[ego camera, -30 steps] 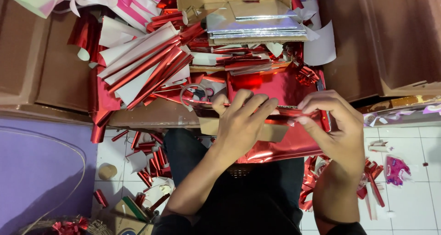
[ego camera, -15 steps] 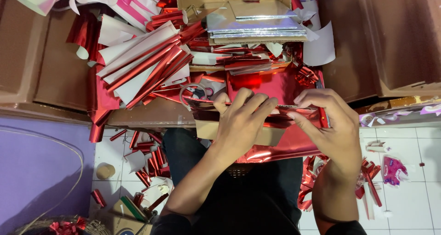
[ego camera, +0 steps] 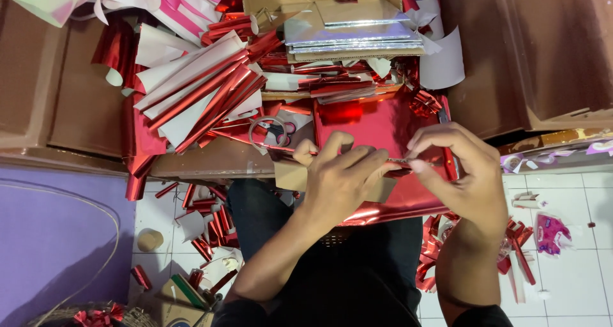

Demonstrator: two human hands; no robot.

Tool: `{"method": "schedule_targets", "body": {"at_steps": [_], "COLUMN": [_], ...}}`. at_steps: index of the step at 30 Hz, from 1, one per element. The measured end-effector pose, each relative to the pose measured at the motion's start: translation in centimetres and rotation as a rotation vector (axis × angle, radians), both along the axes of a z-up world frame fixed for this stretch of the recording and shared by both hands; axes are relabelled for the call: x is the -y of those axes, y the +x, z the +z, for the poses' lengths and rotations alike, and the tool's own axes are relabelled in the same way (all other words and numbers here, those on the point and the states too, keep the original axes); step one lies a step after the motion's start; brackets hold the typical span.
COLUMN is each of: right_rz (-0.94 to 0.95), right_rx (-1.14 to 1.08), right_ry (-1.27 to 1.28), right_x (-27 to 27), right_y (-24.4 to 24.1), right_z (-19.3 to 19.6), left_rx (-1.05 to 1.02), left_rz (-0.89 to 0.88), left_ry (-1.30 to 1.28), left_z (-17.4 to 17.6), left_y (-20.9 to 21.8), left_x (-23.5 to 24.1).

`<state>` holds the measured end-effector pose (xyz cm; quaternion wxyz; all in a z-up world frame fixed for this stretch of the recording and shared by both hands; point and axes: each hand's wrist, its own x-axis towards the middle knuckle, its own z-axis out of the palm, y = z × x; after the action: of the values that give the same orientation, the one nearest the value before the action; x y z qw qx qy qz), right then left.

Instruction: The person wraps a small cardboard box with red metallic paper, folds the edges, and secures the package with clear tape. They use scissors to cut the tape and smooth the paper around the box.

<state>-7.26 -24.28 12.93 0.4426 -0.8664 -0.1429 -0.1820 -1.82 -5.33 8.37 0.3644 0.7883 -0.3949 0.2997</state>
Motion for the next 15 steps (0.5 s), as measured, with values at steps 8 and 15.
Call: {"method": "schedule_targets", "body": {"at_steps": [8,15], "right_rz": [0.113,0.472], "right_rx": [-0.147,-0.313], "right_ry": [0.005,0.115], "right_x": [2.4,3.7], "right_y": [1.2,3.6], "right_z": [-1.0,-3.9], "left_rx": [0.162,0.194], "left_rz": [0.027,0.008], "left_ry": [0.020,-0.031], "left_z": [0.0,-1.1], "left_y": [-0.7,-1.6], "left_x": [-0.1,-0.3]}}
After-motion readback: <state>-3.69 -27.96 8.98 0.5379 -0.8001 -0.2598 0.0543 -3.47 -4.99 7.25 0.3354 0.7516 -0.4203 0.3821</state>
